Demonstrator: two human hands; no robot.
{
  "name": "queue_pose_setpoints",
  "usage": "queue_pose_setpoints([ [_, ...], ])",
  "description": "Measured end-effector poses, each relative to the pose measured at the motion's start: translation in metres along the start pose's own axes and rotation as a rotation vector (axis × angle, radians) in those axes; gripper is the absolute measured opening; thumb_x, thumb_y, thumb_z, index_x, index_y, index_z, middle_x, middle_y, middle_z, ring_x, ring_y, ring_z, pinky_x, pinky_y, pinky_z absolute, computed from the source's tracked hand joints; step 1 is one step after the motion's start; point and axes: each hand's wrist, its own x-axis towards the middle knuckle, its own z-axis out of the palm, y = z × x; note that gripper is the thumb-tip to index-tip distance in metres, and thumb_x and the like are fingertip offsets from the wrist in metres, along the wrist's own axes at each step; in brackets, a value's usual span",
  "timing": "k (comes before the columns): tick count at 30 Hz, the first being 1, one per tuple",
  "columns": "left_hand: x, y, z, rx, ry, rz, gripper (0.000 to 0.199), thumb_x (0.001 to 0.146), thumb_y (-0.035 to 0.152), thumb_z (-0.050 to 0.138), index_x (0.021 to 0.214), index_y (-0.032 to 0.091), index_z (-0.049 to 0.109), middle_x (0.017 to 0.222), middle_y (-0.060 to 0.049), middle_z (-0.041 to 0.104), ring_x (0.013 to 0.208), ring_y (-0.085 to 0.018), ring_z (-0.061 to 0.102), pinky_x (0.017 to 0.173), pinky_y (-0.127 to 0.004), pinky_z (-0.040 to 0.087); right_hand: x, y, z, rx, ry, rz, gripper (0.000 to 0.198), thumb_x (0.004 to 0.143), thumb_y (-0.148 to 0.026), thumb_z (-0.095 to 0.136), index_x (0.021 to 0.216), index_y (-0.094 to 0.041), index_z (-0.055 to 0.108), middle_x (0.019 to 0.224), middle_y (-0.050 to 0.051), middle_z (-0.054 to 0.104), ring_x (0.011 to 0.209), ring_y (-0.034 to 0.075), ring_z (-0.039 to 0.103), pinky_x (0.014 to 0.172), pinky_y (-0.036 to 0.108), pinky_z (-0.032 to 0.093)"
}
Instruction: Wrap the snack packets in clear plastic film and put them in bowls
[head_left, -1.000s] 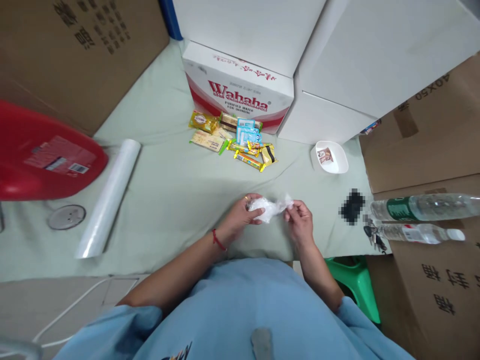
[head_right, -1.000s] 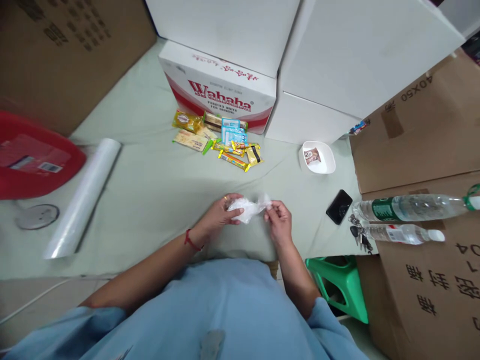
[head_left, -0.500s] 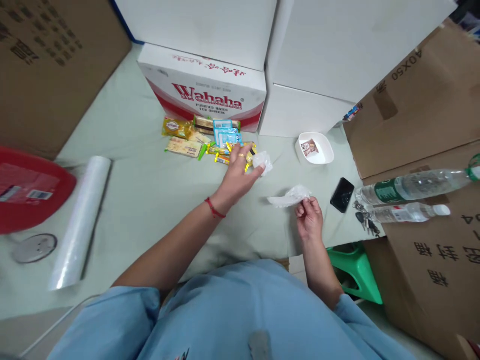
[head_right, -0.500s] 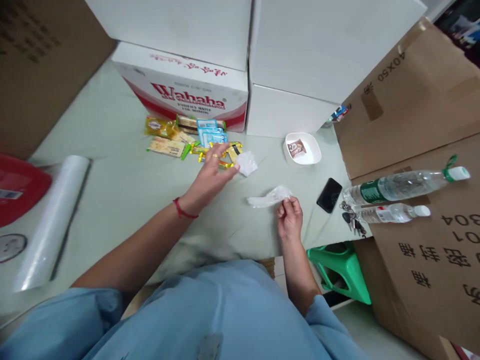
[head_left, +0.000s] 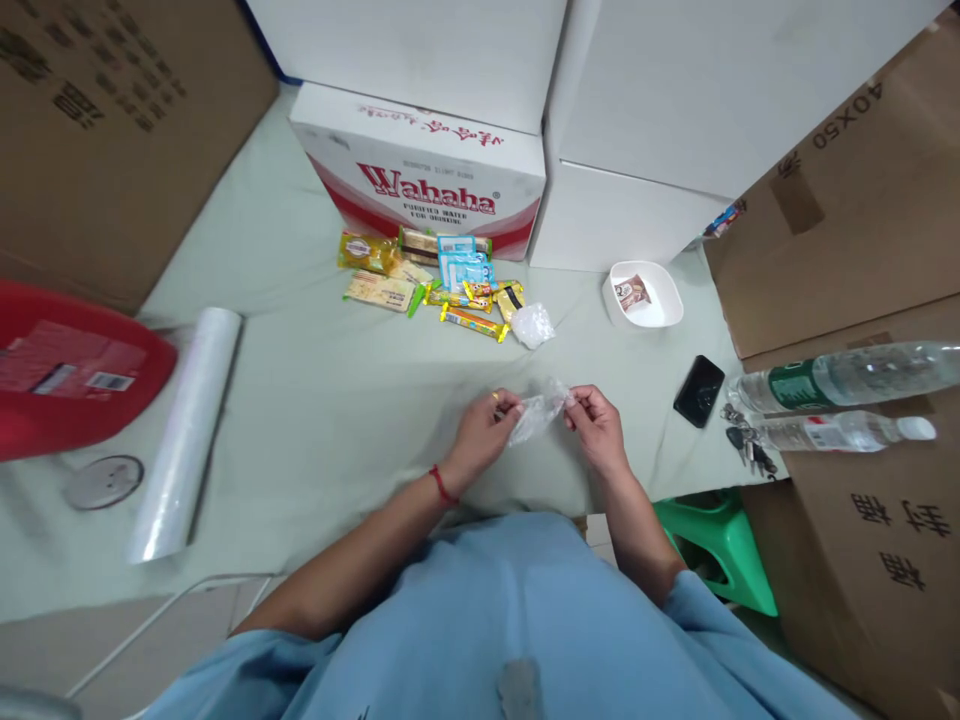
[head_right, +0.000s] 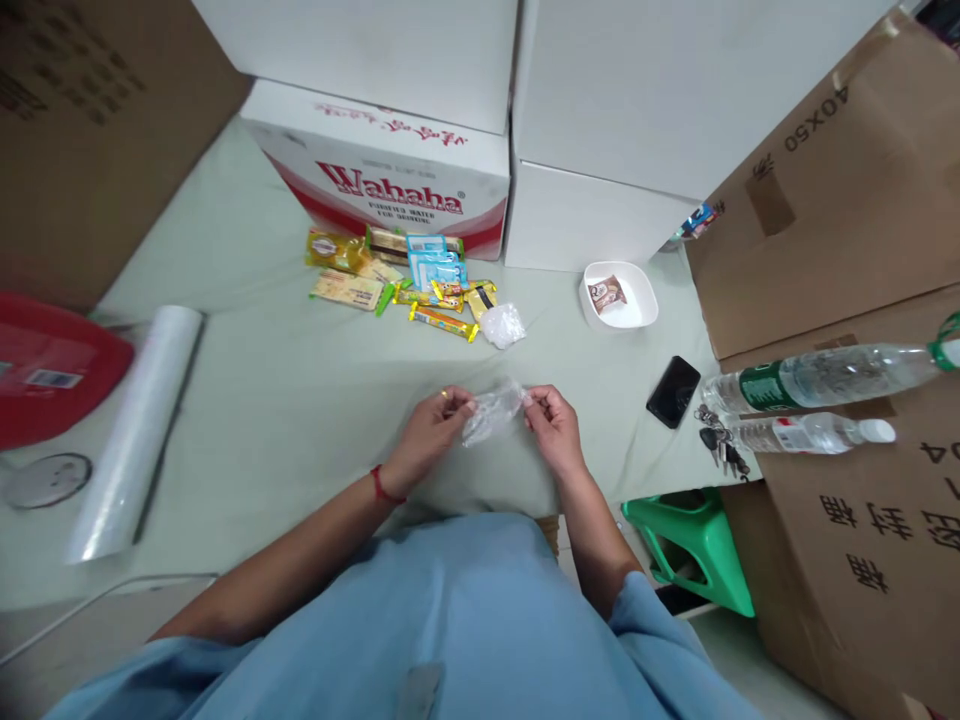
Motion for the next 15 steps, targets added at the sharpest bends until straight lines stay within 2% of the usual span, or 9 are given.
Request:
queue_pose_setpoints([
  [3,0.001,-0.005,-0.016,-0.215,0.147,-0.116,0.021,0.082,0.039,0.073,0.083,0.02,0.064,0.076,0.0,0.067,0.071,-0.014,0.058,0.067,-0.025,0.044,0.002,0.001,0.004,0.014,-0.008,0.008,0.036,0.085,-0.06,0.078,0.088,-0.025,0.068,0.065,-0.004,0.058,0.058,0.013,0.049,0.057,0.026,0.038],
  [7,0.002,-0.012,-0.026,-0.466,0.313,-0.22,0.03,0.08,0.043,0.075,0.084,0.022,0.055,0.07,0.003,0.06,0.063,-0.011,0.053,0.062,-0.023,0.042,0.002,0.002,0.009,0.026,-0.038,0.031,0.037,0.085,-0.06,0.079,0.087,-0.025,0.068,0.064,-0.005,0.056,0.057,0.013,0.047,0.056,0.026,0.038],
  [10,0.003,-0.013,-0.029,-0.511,0.366,-0.225,0.032,0.083,0.044,0.072,0.085,0.023,0.049,0.067,0.007,0.05,0.058,-0.009,0.048,0.057,-0.022,0.04,0.0,0.002,0.017,0.072,-0.071,0.107,0.042,0.082,-0.063,0.081,0.09,-0.025,0.066,0.067,-0.004,0.058,0.059,0.013,0.05,0.058,0.026,0.044],
  [15,-0.005,-0.01,-0.031,-0.537,0.466,-0.218,0.031,0.084,0.045,0.069,0.088,0.025,0.045,0.067,0.009,0.042,0.056,-0.009,0.041,0.053,-0.022,0.034,-0.008,0.009,0.042,0.257,-0.07,0.249,0.055,0.08,-0.076,0.076,0.099,-0.026,0.062,0.096,0.002,0.068,0.079,0.017,0.065,0.066,0.03,0.057],
])
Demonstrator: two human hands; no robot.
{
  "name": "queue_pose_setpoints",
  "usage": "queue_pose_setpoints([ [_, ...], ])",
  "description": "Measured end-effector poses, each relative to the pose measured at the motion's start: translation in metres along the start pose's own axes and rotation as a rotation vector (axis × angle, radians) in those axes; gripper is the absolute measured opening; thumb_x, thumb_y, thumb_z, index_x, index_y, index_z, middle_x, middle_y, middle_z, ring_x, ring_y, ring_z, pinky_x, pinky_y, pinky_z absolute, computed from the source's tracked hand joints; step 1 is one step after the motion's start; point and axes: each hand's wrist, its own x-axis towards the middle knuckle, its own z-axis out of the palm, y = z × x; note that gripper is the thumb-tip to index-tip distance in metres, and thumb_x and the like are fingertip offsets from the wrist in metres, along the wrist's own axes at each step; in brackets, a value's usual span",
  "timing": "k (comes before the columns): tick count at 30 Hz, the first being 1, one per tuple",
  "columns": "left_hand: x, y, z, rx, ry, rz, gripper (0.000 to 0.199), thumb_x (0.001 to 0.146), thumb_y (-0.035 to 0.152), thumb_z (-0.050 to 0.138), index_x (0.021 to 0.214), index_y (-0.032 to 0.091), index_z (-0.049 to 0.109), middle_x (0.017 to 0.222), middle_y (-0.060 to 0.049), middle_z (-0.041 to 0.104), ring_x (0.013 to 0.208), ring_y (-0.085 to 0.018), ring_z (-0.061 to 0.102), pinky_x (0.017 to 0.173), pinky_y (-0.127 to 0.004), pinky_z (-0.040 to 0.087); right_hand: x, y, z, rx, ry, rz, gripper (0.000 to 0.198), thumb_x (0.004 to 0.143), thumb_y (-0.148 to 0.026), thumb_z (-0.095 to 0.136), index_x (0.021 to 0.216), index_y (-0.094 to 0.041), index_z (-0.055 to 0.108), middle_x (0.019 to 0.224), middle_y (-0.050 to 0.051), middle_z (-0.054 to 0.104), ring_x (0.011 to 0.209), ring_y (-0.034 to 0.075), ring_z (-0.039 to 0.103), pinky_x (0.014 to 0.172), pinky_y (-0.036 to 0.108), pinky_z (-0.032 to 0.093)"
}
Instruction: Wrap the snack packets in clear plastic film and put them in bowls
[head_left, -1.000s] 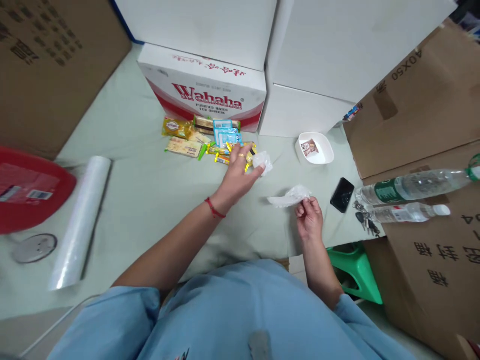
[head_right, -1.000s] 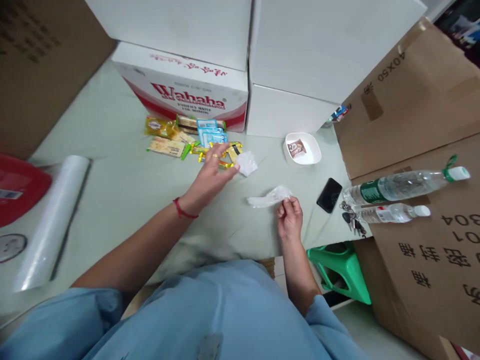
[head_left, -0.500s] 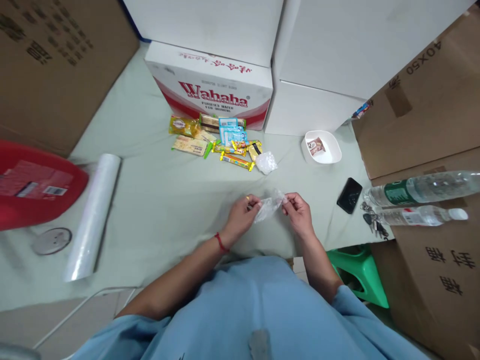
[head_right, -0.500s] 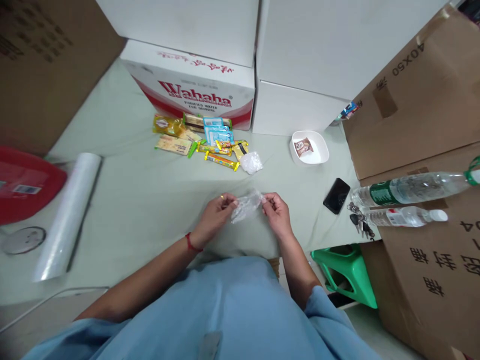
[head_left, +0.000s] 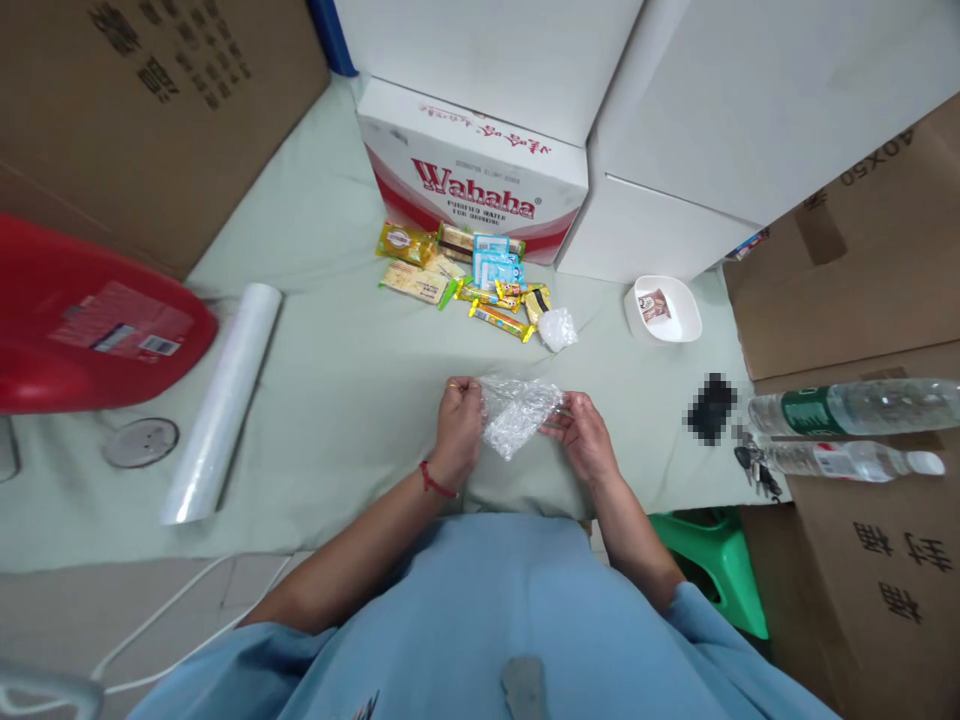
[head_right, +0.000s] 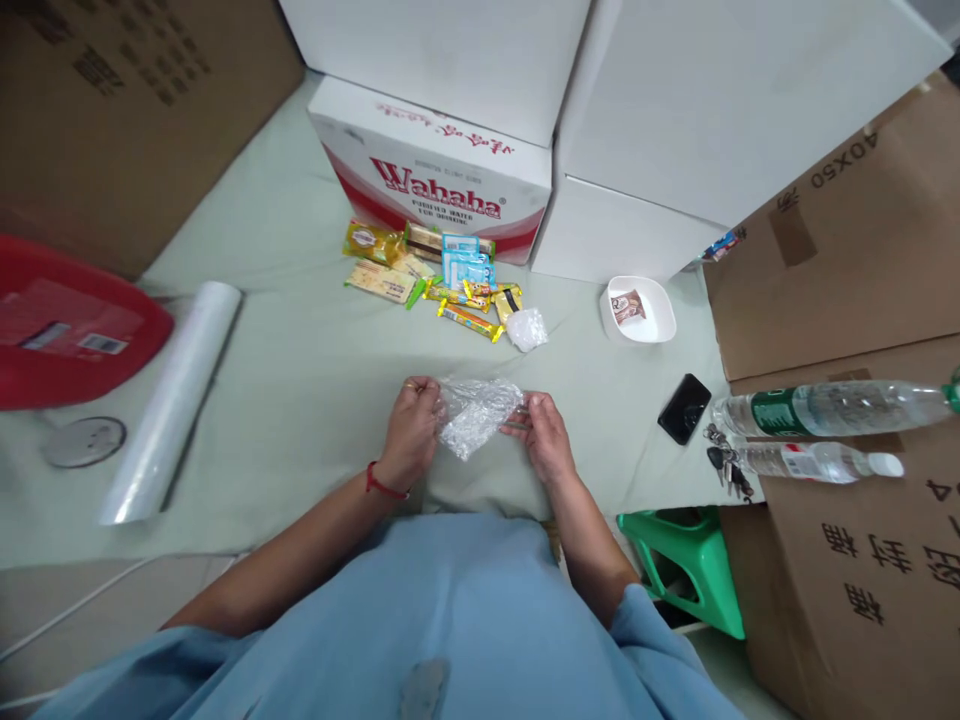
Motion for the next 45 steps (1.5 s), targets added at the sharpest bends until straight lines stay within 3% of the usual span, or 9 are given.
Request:
queue_pose_setpoints([
  [3,-0.009,0.001,-0.005,0.017,-0.028,0.028,0.028,0.083,0.044,0.066,0.085,0.025,0.046,0.068,0.008,0.041,0.058,-0.01,0.04,0.054,-0.023,0.034,0.001,0.013,0.014,-0.134,-0.034,-0.026,0.047,0.082,-0.066,0.08,0.099,-0.025,0.066,0.092,0.0,0.069,0.078,0.016,0.063,0.071,0.028,0.055],
  [7,-0.015,0.002,-0.012,0.098,-0.19,0.022,0.034,0.075,0.047,0.076,0.086,0.023,0.054,0.069,0.007,0.047,0.06,-0.011,0.041,0.056,-0.025,0.035,0.009,0.021,0.023,-0.238,-0.013,-0.098,0.036,0.083,-0.055,0.08,0.095,-0.023,0.071,0.084,-0.001,0.07,0.074,0.015,0.06,0.073,0.028,0.053],
  [11,-0.013,0.003,-0.016,0.197,-0.156,0.062,0.04,0.079,0.058,0.075,0.082,0.02,0.064,0.071,0.003,0.056,0.064,-0.013,0.045,0.059,-0.027,0.035,0.017,0.018,0.018,-0.211,0.079,-0.042,0.043,0.074,-0.057,0.086,0.096,-0.023,0.069,0.082,-0.002,0.068,0.069,0.014,0.059,0.06,0.026,0.052],
  [17,-0.014,0.002,-0.015,0.153,-0.168,0.02,0.055,0.087,0.071,0.067,0.098,0.018,0.077,0.056,0.007,0.038,0.052,-0.012,0.031,0.051,-0.028,0.024,0.018,0.02,0.01,-0.146,0.071,0.042,0.042,0.069,-0.055,0.089,0.086,-0.021,0.069,0.066,-0.003,0.063,0.058,0.012,0.059,0.051,0.024,0.051],
  [24,-0.007,0.001,-0.015,-0.017,-0.151,-0.087,0.06,0.073,0.075,0.079,0.085,0.017,0.073,0.056,0.008,0.038,0.05,-0.008,0.029,0.047,-0.025,0.021,0.017,0.017,0.003,-0.114,0.11,0.009,0.035,0.068,-0.047,0.088,0.087,-0.02,0.074,0.068,-0.003,0.065,0.052,0.009,0.052,0.043,0.021,0.042],
  [29,-0.002,0.004,-0.02,-0.059,-0.165,-0.123,0.066,0.073,0.075,0.081,0.1,0.015,0.077,0.055,0.011,0.029,0.046,-0.006,0.023,0.044,-0.024,0.017,0.015,0.009,-0.012,-0.202,0.015,-0.002,0.031,0.071,-0.046,0.087,0.086,-0.02,0.077,0.066,-0.003,0.067,0.044,0.007,0.043,0.038,0.021,0.033],
  [34,0.005,0.009,-0.025,-0.067,-0.116,-0.113,0.072,0.07,0.077,0.082,0.103,0.014,0.078,0.055,0.011,0.028,0.046,-0.006,0.024,0.042,-0.024,0.016,0.016,0.003,-0.032,-0.265,0.001,-0.05,0.034,0.074,-0.049,0.084,0.091,-0.02,0.08,0.076,0.001,0.076,0.043,0.007,0.043,0.04,0.023,0.036],
  [40,0.01,0.017,-0.032,-0.111,-0.03,-0.072,0.074,0.071,0.076,0.083,0.111,0.014,0.077,0.055,0.012,0.029,0.045,-0.006,0.023,0.041,-0.022,0.016,0.014,-0.011,-0.057,-0.259,0.096,-0.097,0.033,0.074,-0.048,0.086,0.091,-0.021,0.078,0.074,-0.001,0.072,0.048,0.008,0.046,0.042,0.023,0.038],
  [45,0.012,0.02,-0.04,-0.105,-0.006,-0.059,0.071,0.074,0.075,0.081,0.113,0.015,0.077,0.055,0.011,0.028,0.045,-0.006,0.023,0.04,-0.022,0.018,0.007,-0.028,-0.068,-0.071,0.053,-0.104,0.032,0.071,-0.045,0.093,0.084,-0.024,0.073,0.102,0.003,0.076,0.081,0.016,0.068,0.07,0.028,0.059],
])
